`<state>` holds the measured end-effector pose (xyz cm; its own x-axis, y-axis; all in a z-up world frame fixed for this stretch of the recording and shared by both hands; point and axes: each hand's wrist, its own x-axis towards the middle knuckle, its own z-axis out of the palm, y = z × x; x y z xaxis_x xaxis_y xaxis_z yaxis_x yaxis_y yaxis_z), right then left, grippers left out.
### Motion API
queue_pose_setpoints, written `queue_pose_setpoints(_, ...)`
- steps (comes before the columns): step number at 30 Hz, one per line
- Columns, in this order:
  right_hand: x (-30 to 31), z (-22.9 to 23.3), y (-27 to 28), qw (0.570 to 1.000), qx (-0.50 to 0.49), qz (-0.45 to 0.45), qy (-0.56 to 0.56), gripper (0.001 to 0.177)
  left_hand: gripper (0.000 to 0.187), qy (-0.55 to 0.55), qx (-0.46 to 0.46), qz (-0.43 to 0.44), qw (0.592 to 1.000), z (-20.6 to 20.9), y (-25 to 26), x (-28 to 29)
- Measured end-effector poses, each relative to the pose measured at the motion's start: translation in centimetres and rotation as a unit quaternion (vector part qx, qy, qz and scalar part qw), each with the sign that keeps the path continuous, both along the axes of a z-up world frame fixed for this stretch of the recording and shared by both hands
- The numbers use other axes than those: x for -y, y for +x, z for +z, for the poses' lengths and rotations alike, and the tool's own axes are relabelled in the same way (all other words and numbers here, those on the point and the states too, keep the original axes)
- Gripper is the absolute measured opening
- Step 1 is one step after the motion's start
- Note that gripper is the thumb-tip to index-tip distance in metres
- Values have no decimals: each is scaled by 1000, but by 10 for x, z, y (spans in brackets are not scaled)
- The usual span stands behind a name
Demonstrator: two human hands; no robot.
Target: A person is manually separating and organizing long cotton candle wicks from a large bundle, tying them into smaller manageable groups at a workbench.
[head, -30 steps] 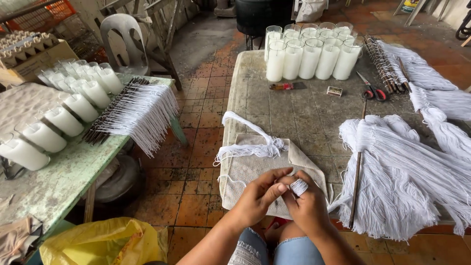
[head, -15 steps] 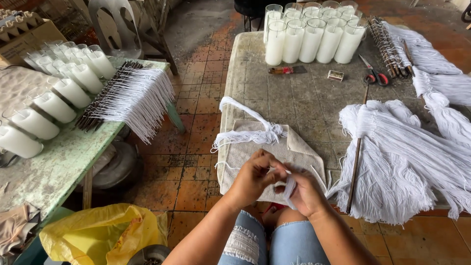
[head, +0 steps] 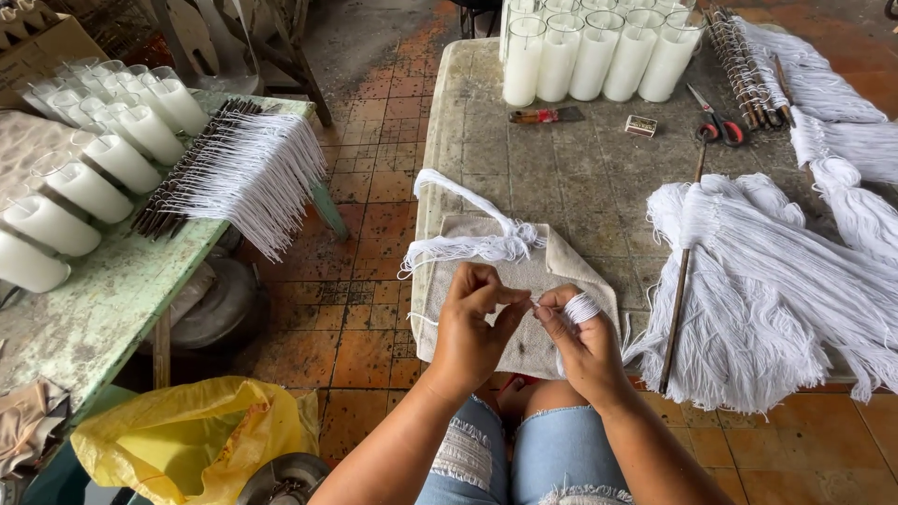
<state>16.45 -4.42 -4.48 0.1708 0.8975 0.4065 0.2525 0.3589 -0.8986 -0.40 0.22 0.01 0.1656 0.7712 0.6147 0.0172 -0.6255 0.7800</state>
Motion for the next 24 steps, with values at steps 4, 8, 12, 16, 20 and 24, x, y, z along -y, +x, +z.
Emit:
queue_pose_setpoints(4,5,40,-7,984,143,-43,98,9,9,122,-104,54,986,10,-1,7)
queue_pose_setpoints(8,-2,27,-7,986,118,-52,104,8,6,-82,33,-117,989,-14,2,-1)
queue_pose_setpoints(12,-1,30,-20,992,14,-59,108,10,13,-193,112,-163,961,-11,2,-2)
queue_pose_setpoints(16,5,40,-16,988,7,-26,150,11,14,-142,60,-128,980,-10,0,-2)
queue_pose_setpoints(20,-4,22,-14,986,20,-45,157,12,14,-146,26,-115,982,-16,4,1)
queue_pose_setpoints(24,-6,14,-10,969,-213,56,109,23,18,-262,95,-133,951,-18,9,1)
